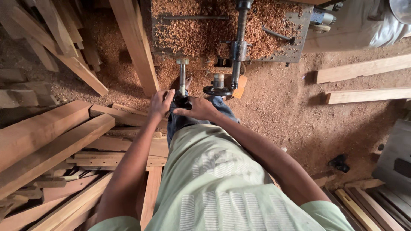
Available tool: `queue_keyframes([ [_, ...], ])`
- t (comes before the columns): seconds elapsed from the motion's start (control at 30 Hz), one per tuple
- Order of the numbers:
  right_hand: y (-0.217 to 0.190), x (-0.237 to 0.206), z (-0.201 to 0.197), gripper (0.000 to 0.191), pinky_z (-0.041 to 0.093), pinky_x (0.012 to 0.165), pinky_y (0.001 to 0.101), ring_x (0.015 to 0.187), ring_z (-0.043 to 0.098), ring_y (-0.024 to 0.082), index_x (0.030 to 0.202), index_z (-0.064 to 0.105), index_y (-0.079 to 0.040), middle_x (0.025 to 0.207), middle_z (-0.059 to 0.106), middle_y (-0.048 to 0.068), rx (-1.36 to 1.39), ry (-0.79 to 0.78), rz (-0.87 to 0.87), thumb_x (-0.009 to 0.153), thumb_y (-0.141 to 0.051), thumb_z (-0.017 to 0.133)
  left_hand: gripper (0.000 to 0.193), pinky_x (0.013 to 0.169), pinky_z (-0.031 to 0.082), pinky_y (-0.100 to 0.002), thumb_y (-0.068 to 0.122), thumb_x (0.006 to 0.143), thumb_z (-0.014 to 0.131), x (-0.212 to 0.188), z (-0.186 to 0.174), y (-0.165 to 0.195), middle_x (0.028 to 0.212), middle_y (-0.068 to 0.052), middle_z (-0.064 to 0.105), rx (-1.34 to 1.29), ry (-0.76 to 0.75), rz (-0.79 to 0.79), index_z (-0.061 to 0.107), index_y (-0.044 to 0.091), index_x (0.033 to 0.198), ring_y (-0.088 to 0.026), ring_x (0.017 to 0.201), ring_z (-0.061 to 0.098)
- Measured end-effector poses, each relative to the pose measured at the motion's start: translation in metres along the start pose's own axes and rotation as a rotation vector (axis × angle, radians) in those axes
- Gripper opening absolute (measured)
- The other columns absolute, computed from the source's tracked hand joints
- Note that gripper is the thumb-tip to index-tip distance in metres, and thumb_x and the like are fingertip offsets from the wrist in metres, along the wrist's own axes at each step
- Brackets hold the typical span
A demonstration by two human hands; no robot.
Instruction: The person carries a long wooden plank across a sawdust-covered workshop floor and places it aside. The person then stands at a woodworking machine and repeatedly turns its handwheel and crank to adjust the machine's clamp and workpiece holder, finally lifting the plank onto the machine.
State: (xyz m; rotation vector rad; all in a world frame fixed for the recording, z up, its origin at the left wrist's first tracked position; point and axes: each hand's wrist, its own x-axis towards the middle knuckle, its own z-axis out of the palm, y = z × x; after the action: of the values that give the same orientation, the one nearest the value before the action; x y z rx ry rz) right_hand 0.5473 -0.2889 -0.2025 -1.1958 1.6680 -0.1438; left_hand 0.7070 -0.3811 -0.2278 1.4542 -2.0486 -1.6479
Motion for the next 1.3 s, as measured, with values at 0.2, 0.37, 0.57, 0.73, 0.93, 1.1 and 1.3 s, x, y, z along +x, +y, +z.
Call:
queue_keyframes([
  [0.2,-0.001,0.0,-0.007,0.107,0.055,0.091,0.0517,0.105,0.07,0.046,0.119,0.062,0.012,0.106,0.07,0.032,0.061,0.092,-0.18,0.079,-0.087,0.061,0.037,0.064,0.051,-0.044,0.036,0.102,0.06,-0.003,-0.003,0.012,0.072,-0.016,0.068,0.063,0.033,0.066,0.066,0.004,0.085,-0.031,0.067,0.067],
  [0.37,-0.002,-0.005,-0.008,0.101,0.056,0.079,0.0507,0.091,0.074,0.04,0.121,0.065,0.004,0.099,0.072,0.024,0.155,0.001,-0.109,0.074,-0.085,0.062,0.022,0.043,0.043,-0.024,0.027,0.11,0.062,0.054,-0.036,0.06,0.068,0.0,0.061,0.109,0.364,0.309,0.063,0.009,0.123,-0.007,0.051,0.052],
  [0.57,-0.003,-0.006,-0.005,0.094,0.057,0.074,0.0485,0.08,0.076,0.035,0.109,0.067,0.007,0.078,0.07,0.024,0.001,-0.039,0.03,0.08,-0.083,0.061,0.033,0.074,0.056,-0.044,0.027,0.093,0.076,0.141,-0.06,0.126,0.111,-0.013,0.069,0.643,0.336,0.687,0.068,0.011,0.121,-0.023,0.088,0.066],
  [0.73,-0.006,-0.006,-0.005,0.093,0.058,0.079,0.0445,0.087,0.076,0.034,0.118,0.068,0.003,0.091,0.075,0.022,0.099,0.003,-0.005,0.077,-0.081,0.062,0.034,0.101,0.049,-0.059,0.021,0.089,0.072,0.154,-0.032,0.147,0.128,-0.02,0.062,0.99,0.394,0.821,0.065,0.004,0.118,-0.034,0.118,0.062],
  [0.93,-0.02,-0.009,-0.014,0.093,0.056,0.088,0.0457,0.101,0.073,0.038,0.122,0.066,0.005,0.105,0.073,0.027,0.104,0.078,-0.107,0.083,-0.079,0.067,0.015,0.075,0.057,-0.042,0.006,0.1,0.057,0.152,-0.043,0.153,0.107,-0.019,0.064,0.85,0.183,0.607,0.059,-0.001,0.112,-0.029,0.093,0.066],
  [1.1,-0.038,-0.015,-0.027,0.09,0.056,0.089,0.0461,0.099,0.075,0.037,0.121,0.069,-0.001,0.101,0.075,0.026,0.069,-0.022,0.029,0.077,-0.079,0.063,0.035,0.049,0.046,-0.023,0.004,0.103,0.047,0.119,-0.062,0.153,0.083,-0.001,0.056,-0.134,0.125,0.49,0.042,0.003,0.137,-0.012,0.063,0.057],
  [1.3,-0.036,-0.015,-0.028,0.09,0.059,0.086,0.0474,0.096,0.077,0.036,0.12,0.07,-0.003,0.098,0.078,0.025,0.046,-0.1,0.052,0.078,-0.082,0.058,0.012,0.059,0.046,-0.025,0.019,0.117,0.049,0.132,-0.097,0.152,0.083,-0.005,0.057,0.051,0.477,0.621,0.056,0.011,0.123,-0.013,0.067,0.052],
])
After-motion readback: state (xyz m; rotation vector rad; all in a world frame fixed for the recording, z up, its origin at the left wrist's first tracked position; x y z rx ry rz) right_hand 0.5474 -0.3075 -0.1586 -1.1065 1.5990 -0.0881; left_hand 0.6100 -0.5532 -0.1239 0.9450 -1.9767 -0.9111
